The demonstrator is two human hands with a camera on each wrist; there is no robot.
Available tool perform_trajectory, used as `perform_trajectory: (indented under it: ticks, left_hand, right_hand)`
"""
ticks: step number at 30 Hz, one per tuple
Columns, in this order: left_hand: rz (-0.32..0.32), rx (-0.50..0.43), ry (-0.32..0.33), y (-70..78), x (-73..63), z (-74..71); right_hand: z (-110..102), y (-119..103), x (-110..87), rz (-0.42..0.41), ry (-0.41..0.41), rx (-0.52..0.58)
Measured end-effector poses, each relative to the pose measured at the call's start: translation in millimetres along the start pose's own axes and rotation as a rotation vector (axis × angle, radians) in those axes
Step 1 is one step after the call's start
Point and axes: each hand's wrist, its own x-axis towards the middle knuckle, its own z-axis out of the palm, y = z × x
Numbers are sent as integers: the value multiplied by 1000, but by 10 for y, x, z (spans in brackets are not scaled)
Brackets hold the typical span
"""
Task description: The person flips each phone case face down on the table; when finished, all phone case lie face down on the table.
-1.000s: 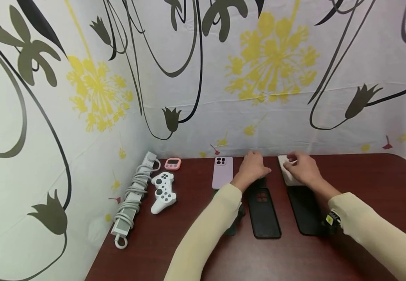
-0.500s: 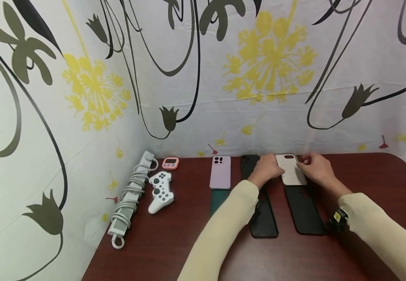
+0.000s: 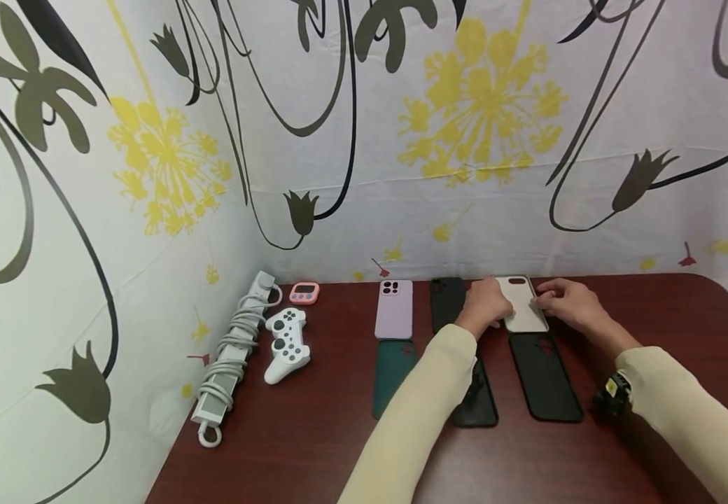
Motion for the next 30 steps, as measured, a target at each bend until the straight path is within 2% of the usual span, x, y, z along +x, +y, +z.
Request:
perform_trajectory:
  ticks: [5,10,12,14,17,19,21,23,28,30]
  left_hand:
    - [-49,63,17,25,152,92]
    - [-75,99,-17,83,102,55]
    - [-65,131,-3,84,142,114]
    - [-31,176,54,59,231,224]
    - [7,232,106,43,307,301]
    - [30,254,105,42,324,308]
    - [35,235,65,33,328,281]
    - [38,226,53,-3,373,316]
    - [13,200,-7,-78,419,308]
    - [22,186,-20,-105,437,299]
  right_hand:
    - [-40,5,34,-13,-56,26]
    - [-68,32,68,-16,-106,87]
    - [-70,55,68,-16,-106,81]
    - [-67,65,66,-15,-97,68]
    - [-58,63,66,-17,-78,59]
    - [-50,52,63,-17,-63,50]
    - [-34,38,60,-20,-49,49]
    - [-9,27,62,-30,-42,53]
    - [57,-11,97,-42,-61,74]
    - [72,-20,102,-35,-66,67]
